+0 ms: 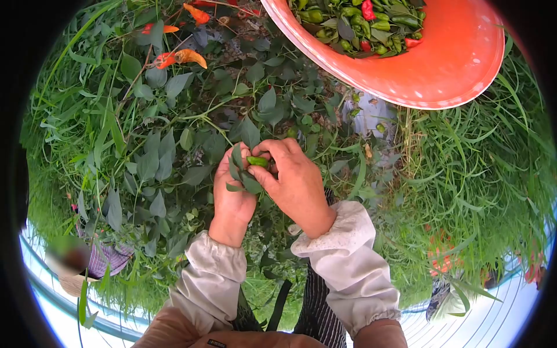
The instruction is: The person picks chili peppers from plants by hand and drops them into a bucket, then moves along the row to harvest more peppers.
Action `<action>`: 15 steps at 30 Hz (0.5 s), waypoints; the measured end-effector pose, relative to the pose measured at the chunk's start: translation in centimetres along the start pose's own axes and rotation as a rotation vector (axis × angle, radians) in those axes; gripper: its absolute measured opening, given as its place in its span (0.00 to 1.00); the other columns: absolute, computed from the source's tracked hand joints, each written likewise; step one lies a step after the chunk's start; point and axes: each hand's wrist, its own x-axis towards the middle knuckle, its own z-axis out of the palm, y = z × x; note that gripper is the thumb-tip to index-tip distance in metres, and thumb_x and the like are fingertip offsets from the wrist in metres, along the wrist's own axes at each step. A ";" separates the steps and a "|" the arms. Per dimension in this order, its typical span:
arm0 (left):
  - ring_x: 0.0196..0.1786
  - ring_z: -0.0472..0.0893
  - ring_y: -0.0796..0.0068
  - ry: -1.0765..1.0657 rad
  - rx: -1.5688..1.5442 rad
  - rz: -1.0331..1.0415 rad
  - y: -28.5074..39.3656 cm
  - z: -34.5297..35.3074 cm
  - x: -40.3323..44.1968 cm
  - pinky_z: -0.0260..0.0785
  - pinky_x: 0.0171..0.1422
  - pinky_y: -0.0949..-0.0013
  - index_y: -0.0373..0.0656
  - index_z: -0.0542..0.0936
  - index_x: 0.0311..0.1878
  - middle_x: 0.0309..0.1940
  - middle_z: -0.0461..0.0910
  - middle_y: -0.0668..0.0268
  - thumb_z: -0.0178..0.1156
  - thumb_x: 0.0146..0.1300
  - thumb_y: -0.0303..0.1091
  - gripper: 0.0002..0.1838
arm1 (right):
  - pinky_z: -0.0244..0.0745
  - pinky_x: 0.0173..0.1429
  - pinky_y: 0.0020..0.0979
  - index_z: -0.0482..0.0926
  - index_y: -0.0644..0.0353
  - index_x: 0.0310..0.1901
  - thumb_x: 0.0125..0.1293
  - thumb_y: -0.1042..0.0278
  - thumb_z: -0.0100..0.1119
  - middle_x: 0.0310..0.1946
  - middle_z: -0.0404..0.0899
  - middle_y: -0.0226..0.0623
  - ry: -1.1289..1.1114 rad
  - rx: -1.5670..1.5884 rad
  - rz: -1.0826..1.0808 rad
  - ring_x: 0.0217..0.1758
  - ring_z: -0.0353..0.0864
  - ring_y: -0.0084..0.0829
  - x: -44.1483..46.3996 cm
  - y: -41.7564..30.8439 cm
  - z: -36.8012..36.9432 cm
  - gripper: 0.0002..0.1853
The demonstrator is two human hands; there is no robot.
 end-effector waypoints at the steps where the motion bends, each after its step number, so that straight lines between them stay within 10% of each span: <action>1: 0.42 0.80 0.72 0.043 0.026 0.018 -0.3 -0.4 0.1 0.74 0.47 0.72 0.40 0.76 0.50 0.41 0.80 0.63 0.55 0.70 0.28 0.08 | 0.77 0.39 0.33 0.79 0.57 0.47 0.56 0.71 0.66 0.38 0.78 0.36 -0.003 -0.126 -0.022 0.36 0.81 0.37 0.0 0.7 0.5 0.15; 8: 0.35 0.78 0.81 0.188 0.175 0.127 -1.6 -2.3 0.0 0.71 0.40 0.76 0.39 0.79 0.44 0.38 0.79 0.69 0.55 0.68 0.25 0.05 | 0.77 0.44 0.36 0.79 0.55 0.47 0.51 0.75 0.65 0.41 0.77 0.36 0.030 -0.479 -0.316 0.43 0.78 0.38 -1.4 2.2 2.3 0.18; 15: 0.35 0.78 0.82 0.221 0.175 0.161 -1.3 -1.0 -1.2 0.71 0.38 0.75 0.38 0.80 0.43 0.37 0.80 0.71 0.58 0.66 0.26 0.05 | 0.68 0.49 0.26 0.73 0.64 0.47 0.66 0.72 0.55 0.42 0.76 0.35 -0.105 0.877 0.085 0.43 0.73 0.25 -2.6 2.4 1.5 0.10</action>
